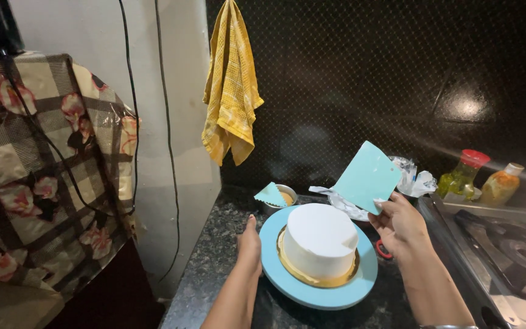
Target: The person is applying white icing to a small cake on a rotating stand and smoothing the sides with a blue scraper tool.
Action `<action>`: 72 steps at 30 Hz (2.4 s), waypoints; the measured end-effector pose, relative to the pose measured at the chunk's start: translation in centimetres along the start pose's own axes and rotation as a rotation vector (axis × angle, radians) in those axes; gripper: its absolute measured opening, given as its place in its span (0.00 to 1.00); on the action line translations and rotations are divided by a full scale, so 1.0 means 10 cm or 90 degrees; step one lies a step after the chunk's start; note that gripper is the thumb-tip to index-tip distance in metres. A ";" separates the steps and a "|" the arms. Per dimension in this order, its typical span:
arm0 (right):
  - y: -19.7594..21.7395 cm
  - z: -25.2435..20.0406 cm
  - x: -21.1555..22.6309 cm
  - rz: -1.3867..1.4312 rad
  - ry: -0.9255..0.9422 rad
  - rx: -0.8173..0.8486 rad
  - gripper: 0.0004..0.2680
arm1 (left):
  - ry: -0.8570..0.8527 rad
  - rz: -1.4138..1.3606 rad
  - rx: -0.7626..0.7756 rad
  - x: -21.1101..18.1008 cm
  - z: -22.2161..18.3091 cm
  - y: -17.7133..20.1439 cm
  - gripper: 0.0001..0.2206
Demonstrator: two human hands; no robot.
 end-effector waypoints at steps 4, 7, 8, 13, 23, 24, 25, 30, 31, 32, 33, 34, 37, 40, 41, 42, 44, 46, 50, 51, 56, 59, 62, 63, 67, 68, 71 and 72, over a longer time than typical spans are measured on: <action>-0.02 0.00 0.00 -0.005 -0.003 0.004 0.13 | 0.026 0.015 0.004 -0.07 -0.12 -0.01 0.32; -0.05 -0.03 0.00 -0.002 0.002 0.014 0.14 | 0.035 0.016 0.020 -0.05 -0.09 -0.05 0.32; -0.06 -0.04 0.01 -0.009 0.001 0.007 0.14 | 0.004 0.029 -0.003 -0.07 -0.04 -0.03 0.31; -0.18 0.01 0.08 -0.020 0.015 0.023 0.15 | -0.133 0.245 -0.129 -0.59 -0.25 0.00 0.29; -1.17 0.34 0.87 -0.177 0.101 0.151 0.17 | -0.332 0.146 0.236 -2.30 -0.88 -1.07 0.23; -1.31 0.30 0.97 -0.207 0.107 0.144 0.17 | -0.314 0.193 0.295 -2.39 -0.96 -1.20 0.23; -1.43 0.31 1.04 -0.205 0.111 0.143 0.17 | -0.317 0.195 0.296 -2.48 -0.99 -1.27 0.23; -1.81 0.45 1.28 -0.174 0.161 0.161 0.17 | -0.382 0.019 0.414 -2.82 -0.93 -1.74 0.14; -1.83 0.50 1.30 -0.174 0.163 0.159 0.17 | -0.383 0.019 0.417 -2.86 -0.90 -1.80 0.14; -1.85 0.54 1.30 -0.156 0.166 0.168 0.17 | -0.395 0.005 0.395 -2.90 -0.85 -1.83 0.12; -1.87 0.58 1.31 -0.137 0.169 0.177 0.17 | -0.407 -0.008 0.373 -2.95 -0.80 -1.85 0.11; -1.86 0.58 1.32 -0.137 0.169 0.174 0.17 | -0.405 -0.008 0.375 -2.96 -0.82 -1.85 0.11; -1.76 0.62 1.30 -0.111 0.152 0.194 0.16 | -0.445 -0.007 0.339 -3.04 -0.87 -1.83 0.09; -1.33 0.94 1.10 -0.111 0.150 0.156 0.15 | -0.423 0.002 0.322 -2.98 -0.77 -1.87 0.09; -1.11 1.12 0.97 -0.172 0.143 0.119 0.14 | -0.427 -0.028 0.343 -2.94 -0.73 -1.90 0.09; -0.90 1.30 0.85 -0.233 0.136 0.083 0.13 | -0.431 -0.058 0.363 -2.93 -0.68 -1.94 0.08; -0.59 1.59 0.61 -0.242 0.098 0.069 0.10 | -0.422 -0.047 0.359 -2.84 -0.64 -1.97 0.09; -0.37 1.79 0.43 -0.249 0.061 0.054 0.08 | -0.414 -0.035 0.354 -2.78 -0.60 -1.98 0.09; -0.23 1.89 0.30 -0.248 0.033 0.039 0.09 | -0.386 -0.004 0.322 -2.64 -0.51 -1.98 0.09; -0.23 1.89 0.28 -0.261 0.029 0.046 0.09 | -0.380 -0.006 0.317 -2.61 -0.48 -1.97 0.09; 0.24 2.41 -0.03 -0.459 0.058 0.051 0.11 | -0.363 0.000 0.308 -2.50 -0.35 -1.99 0.09; 0.60 2.80 -0.29 -0.602 0.101 0.113 0.14 | -0.338 0.012 0.299 -2.41 -0.26 -2.00 0.09; 0.64 2.65 -0.35 -0.739 0.110 0.150 0.18 | -0.315 0.023 0.307 -2.25 -0.13 -2.03 0.10; 0.64 2.52 -0.34 -0.820 0.090 0.123 0.20 | -0.309 0.031 0.309 -2.20 -0.08 -2.03 0.10; 0.71 2.38 -0.53 -1.084 0.087 0.224 0.26 | -0.292 0.049 0.289 -2.12 -0.19 -1.89 0.11; 0.75 2.33 -0.56 -1.135 0.026 0.210 0.25 | -0.283 0.049 0.290 -2.09 -0.18 -1.88 0.10; 0.81 2.22 -0.59 -1.190 -0.048 0.175 0.25 | -0.269 0.050 0.286 -2.03 -0.15 -1.86 0.10; 0.82 2.20 -0.59 -1.195 -0.060 0.155 0.24 | -0.264 0.050 0.281 -2.01 -0.14 -1.85 0.10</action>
Point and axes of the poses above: each hand's wrist, its own z-axis towards the middle knuckle, its own y-axis out of the back of the hand, x = y × z, the point moved 8 cm from there along z, towards the middle knuckle, and after that the axes turned 14 degrees about z, right-handed, at the moved point
